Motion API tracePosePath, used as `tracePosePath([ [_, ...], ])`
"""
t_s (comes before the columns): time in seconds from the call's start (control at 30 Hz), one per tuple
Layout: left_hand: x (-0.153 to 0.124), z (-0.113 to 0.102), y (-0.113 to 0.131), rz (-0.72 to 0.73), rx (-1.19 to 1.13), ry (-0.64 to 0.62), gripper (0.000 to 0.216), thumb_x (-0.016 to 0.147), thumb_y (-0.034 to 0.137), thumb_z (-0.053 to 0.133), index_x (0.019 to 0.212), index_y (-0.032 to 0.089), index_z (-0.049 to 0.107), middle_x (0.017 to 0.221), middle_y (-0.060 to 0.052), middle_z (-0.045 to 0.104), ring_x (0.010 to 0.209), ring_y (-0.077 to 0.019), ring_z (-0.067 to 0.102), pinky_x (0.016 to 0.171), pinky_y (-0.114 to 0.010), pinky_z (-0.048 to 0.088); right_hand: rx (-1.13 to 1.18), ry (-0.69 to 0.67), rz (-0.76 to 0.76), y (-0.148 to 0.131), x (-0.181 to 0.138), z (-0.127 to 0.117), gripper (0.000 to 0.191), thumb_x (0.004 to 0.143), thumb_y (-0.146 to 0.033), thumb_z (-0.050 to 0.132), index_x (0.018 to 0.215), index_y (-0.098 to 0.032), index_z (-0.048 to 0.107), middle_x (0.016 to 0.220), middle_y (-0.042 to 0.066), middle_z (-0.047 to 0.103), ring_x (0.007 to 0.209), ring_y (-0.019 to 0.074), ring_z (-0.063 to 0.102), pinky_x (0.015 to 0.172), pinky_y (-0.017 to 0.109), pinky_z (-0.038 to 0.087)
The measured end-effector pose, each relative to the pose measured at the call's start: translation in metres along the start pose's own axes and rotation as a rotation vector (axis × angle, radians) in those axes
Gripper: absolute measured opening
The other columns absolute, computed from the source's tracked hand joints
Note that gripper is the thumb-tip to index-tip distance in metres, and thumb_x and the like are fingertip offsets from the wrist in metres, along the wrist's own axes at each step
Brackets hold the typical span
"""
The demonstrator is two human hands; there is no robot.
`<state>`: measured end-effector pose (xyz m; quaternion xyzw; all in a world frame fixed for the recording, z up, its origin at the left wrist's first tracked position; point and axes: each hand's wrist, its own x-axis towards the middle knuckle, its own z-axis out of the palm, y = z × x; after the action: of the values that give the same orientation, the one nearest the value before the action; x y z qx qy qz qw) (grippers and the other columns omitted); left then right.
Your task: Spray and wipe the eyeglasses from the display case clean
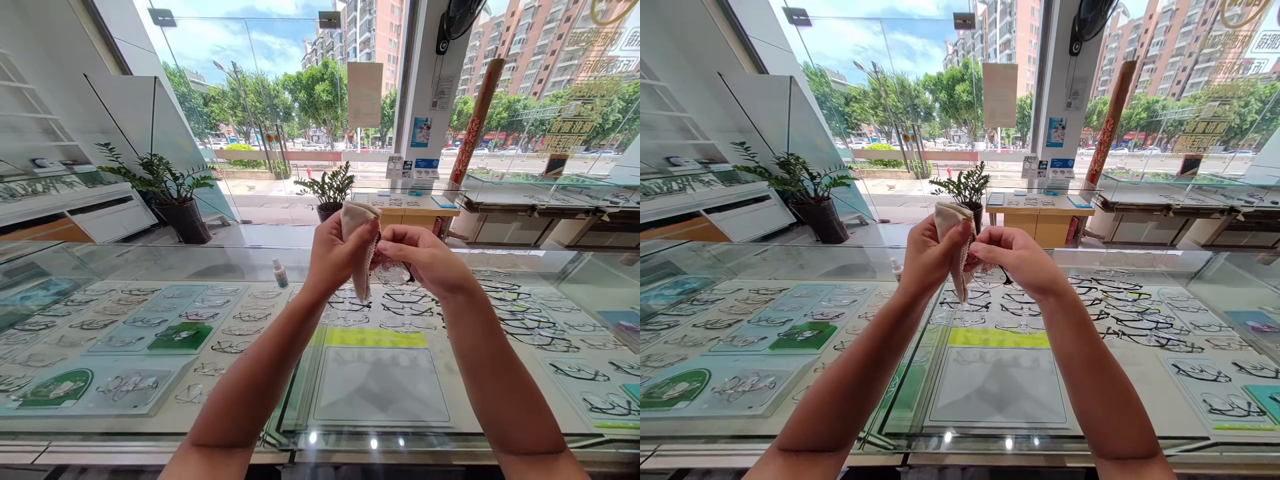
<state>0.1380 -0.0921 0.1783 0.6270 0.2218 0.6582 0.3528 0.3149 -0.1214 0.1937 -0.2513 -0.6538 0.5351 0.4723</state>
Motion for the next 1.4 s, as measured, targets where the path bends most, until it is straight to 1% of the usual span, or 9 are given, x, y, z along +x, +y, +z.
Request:
tracePosePath([
  [0.13, 0.008, -0.014, 0.002, -0.041, 0.009, -0.102, 0.052, 0.092, 0.066, 0.075, 0.072, 0.017, 0.069, 0.067, -0.002, 0.065, 0.059, -0.0122, 0.055, 0.055, -0.027, 0.045, -0.030, 0.008, -0.005, -0.002, -0.001, -0.002, 0.018, 0.087, -0.036, 0.082, 0.080, -0.022, 0.075, 0.081, 0.004, 0.078, 0.079, 0.0185, 0.070, 0.077, 0.035, 0.053],
  [0.3, 0.014, -0.026, 0.010, -0.185, -0.127, -0.394, 0.040, 0.076, 0.049, 0.095, 0.092, 0.016, 0.078, 0.089, -0.008, 0.076, 0.081, -0.0190, 0.071, 0.077, -0.033, 0.059, 0.022, 0.025, 0.022, -0.004, -0.002, -0.009, 0.018, 0.085, -0.035, 0.085, 0.079, -0.022, 0.075, 0.082, 0.004, 0.078, 0.081, 0.0197, 0.071, 0.076, 0.035, 0.053],
  [0.4, 0.007, -0.009, 0.001, -0.160, -0.209, -0.263, 0.042, 0.071, 0.045, 0.099, 0.093, 0.018, 0.075, 0.083, -0.003, 0.073, 0.069, -0.0142, 0.066, 0.065, -0.028, 0.056, 0.033, 0.046, -0.007, 0.000, 0.000, -0.005, 0.021, 0.085, -0.039, 0.085, 0.078, -0.023, 0.073, 0.082, 0.003, 0.076, 0.081, 0.0199, 0.070, 0.080, 0.037, 0.054],
  [0.57, 0.004, 0.003, -0.016, -0.121, -0.151, 0.039, 0.049, 0.087, 0.063, 0.082, 0.077, 0.019, 0.064, 0.063, 0.003, 0.059, 0.050, -0.0084, 0.049, 0.047, -0.024, 0.039, 0.020, 0.010, 0.006, 0.008, 0.005, 0.003, 0.022, 0.088, -0.040, 0.083, 0.078, -0.023, 0.072, 0.084, 0.004, 0.076, 0.082, 0.0197, 0.069, 0.080, 0.037, 0.053],
  [0.77, 0.017, -0.024, -0.007, -0.143, -0.125, -0.337, 0.042, 0.083, 0.057, 0.088, 0.091, 0.018, 0.075, 0.086, -0.006, 0.074, 0.078, -0.0176, 0.069, 0.074, -0.032, 0.058, 0.035, 0.041, 0.024, 0.000, 0.004, -0.008, 0.025, 0.082, -0.042, 0.087, 0.077, -0.022, 0.073, 0.083, 0.005, 0.074, 0.083, 0.0212, 0.070, 0.083, 0.039, 0.055],
  [0.97, -0.002, 0.011, -0.009, -0.059, -0.190, -0.097, 0.043, 0.084, 0.058, 0.087, 0.092, 0.023, 0.065, 0.070, 0.002, 0.063, 0.053, -0.0094, 0.052, 0.049, -0.026, 0.045, 0.059, 0.032, -0.046, 0.006, 0.006, -0.001, 0.031, 0.086, -0.045, 0.085, 0.075, -0.023, 0.068, 0.080, 0.001, 0.067, 0.078, 0.0166, 0.062, 0.079, 0.035, 0.051],
  [1.1, -0.003, 0.010, -0.012, -0.039, -0.120, 0.087, 0.049, 0.093, 0.065, 0.075, 0.078, 0.022, 0.057, 0.057, 0.005, 0.051, 0.045, -0.0074, 0.041, 0.040, -0.026, 0.029, 0.005, -0.050, -0.040, 0.014, 0.008, 0.008, 0.028, 0.091, -0.045, 0.081, 0.079, -0.023, 0.067, 0.085, 0.002, 0.071, 0.083, 0.0179, 0.064, 0.081, 0.035, 0.051],
  [1.23, 0.010, -0.011, -0.012, -0.117, -0.163, -0.031, 0.054, 0.088, 0.070, 0.077, 0.075, 0.020, 0.063, 0.063, 0.001, 0.059, 0.052, -0.0093, 0.052, 0.047, -0.026, 0.040, 0.035, -0.045, -0.052, 0.010, 0.006, 0.003, 0.019, 0.094, -0.039, 0.079, 0.086, -0.024, 0.072, 0.092, 0.003, 0.075, 0.088, 0.0192, 0.068, 0.084, 0.036, 0.052],
  [1.4, 0.014, -0.012, -0.012, -0.134, -0.287, -0.204, 0.040, 0.078, 0.050, 0.094, 0.091, 0.018, 0.073, 0.083, -0.002, 0.073, 0.069, -0.0119, 0.066, 0.062, -0.025, 0.056, 0.145, 0.004, -0.019, 0.009, 0.007, -0.008, 0.020, 0.085, -0.038, 0.086, 0.082, -0.022, 0.074, 0.089, 0.003, 0.074, 0.087, 0.0190, 0.069, 0.089, 0.036, 0.055],
])
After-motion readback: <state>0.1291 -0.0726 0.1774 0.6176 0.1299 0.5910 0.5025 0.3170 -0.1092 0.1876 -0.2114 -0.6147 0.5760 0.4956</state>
